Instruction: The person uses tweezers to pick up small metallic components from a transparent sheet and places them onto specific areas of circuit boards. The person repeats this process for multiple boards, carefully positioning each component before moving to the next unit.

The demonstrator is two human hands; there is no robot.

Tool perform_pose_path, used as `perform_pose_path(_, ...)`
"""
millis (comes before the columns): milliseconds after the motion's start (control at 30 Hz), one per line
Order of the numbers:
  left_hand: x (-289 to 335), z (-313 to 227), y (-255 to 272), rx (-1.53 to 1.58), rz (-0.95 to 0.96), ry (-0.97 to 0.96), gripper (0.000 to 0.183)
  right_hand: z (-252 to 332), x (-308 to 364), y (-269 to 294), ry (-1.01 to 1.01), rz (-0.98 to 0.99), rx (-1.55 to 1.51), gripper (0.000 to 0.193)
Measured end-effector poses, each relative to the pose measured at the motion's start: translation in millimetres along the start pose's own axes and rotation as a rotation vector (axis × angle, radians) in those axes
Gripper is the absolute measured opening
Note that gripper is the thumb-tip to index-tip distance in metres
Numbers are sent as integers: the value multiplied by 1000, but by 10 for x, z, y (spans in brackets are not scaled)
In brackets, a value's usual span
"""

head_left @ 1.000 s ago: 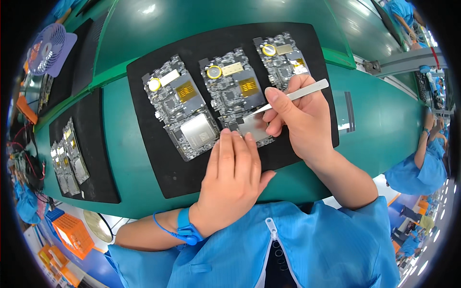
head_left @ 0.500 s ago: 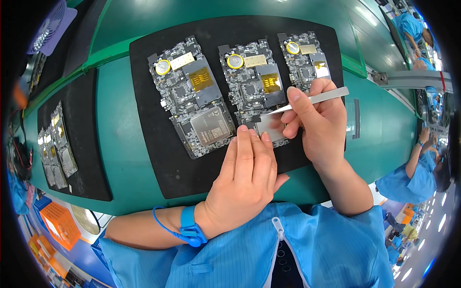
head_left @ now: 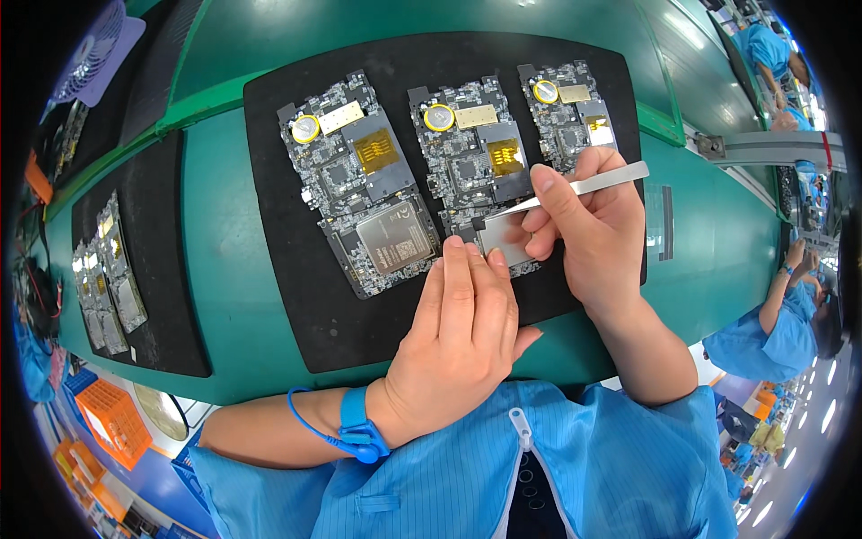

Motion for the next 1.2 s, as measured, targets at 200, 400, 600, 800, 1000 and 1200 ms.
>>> perform_pose_path(200, -24, 27, -4, 92, -35, 59, 61, 19, 4, -8, -10, 1, 1, 27)
perform_pose_path(400, -70, 117, 54, 198, -3, 57, 62, 3, 60, -51, 103, -23, 78, 28)
perform_pose_path(600, 3, 47, 4, -5, 34, -38, 64, -105, 166, -2, 545, 5, 149, 28)
perform_pose_path(800, 18, 22, -9, -37, -28, -63, 61, -183, 161, -11, 595, 92, 190, 27)
perform_pose_path(1000, 15, -1, -22, -33, -38, -45, 59, -270, 143, -47, 668, 54, 310, 28)
perform_pose_path(1200, 9, -41, -44, -12, -83, -23, 60, -219, 206, -59, 775, 28, 413, 27)
Point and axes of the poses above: each hand's wrist, its own x-axis away from the middle knuckle, its own y-axis out of the back of the hand, z = x × y, the point moved 1 cm from there along -x, towards the middle knuckle, and after that the axes turned 2 degrees about -y, right-handed, at the moved point
